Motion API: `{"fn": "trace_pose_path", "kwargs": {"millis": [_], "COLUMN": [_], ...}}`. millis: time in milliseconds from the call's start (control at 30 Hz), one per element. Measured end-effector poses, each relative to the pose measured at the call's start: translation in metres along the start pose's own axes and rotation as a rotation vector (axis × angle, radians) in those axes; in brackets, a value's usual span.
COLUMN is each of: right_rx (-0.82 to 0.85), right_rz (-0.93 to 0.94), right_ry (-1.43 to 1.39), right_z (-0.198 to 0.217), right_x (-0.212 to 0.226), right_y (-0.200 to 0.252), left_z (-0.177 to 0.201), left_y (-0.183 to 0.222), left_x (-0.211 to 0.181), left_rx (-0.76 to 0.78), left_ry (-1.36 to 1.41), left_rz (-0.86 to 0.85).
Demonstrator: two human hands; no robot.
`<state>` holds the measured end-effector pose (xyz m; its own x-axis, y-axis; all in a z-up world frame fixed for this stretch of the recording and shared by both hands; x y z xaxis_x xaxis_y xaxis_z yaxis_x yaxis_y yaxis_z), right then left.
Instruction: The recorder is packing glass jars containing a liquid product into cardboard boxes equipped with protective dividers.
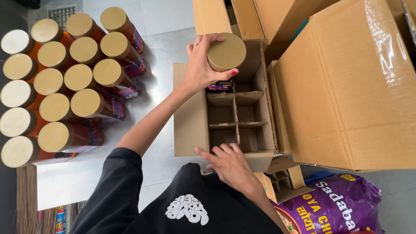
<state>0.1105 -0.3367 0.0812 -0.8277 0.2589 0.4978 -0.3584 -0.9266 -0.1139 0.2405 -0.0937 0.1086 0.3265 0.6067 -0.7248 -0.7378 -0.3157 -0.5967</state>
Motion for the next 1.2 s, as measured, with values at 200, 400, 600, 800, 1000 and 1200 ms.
{"fn": "trace_pose_path", "kwargs": {"millis": [200, 400, 600, 800, 1000, 1200], "right_rx": [-0.024, -0.047, -0.053, -0.064, -0.035, -0.043], "right_rz": [0.01, 0.032, 0.015, 0.057, 0.024, 0.039], "right_ry": [0.003, -0.023, -0.032, -0.041, -0.054, -0.048], "right_z": [0.001, 0.001, 0.005, 0.007, 0.005, 0.007], "right_x": [-0.001, -0.001, -0.003, -0.005, -0.006, -0.005], "right_y": [0.0, 0.002, 0.002, 0.0, -0.002, -0.003], "left_z": [-0.004, 0.002, -0.003, -0.01, -0.009, -0.009], "left_y": [0.002, 0.014, 0.035, 0.037, 0.038, 0.046], "left_x": [0.001, -0.02, 0.007, 0.016, 0.011, 0.008], "left_rx": [0.044, 0.112, 0.277, 0.458, 0.471, 0.526], "left_ry": [-0.169, -0.468, -0.627, -0.618, -0.616, -0.632], "left_rz": [-0.106, -0.476, -0.495, -0.291, -0.218, -0.185]}}
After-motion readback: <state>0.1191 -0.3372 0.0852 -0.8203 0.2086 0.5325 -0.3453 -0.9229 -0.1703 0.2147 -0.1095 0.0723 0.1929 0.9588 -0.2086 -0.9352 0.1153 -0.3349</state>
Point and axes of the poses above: each hand's wrist, its own y-axis away from the middle knuckle, its own z-axis out of the back of the hand, x = y × z, the point moved 3 cm from there along -y, towards the middle knuckle, and after that the axes turned 6 degrees about -x, right-handed, at the moved point
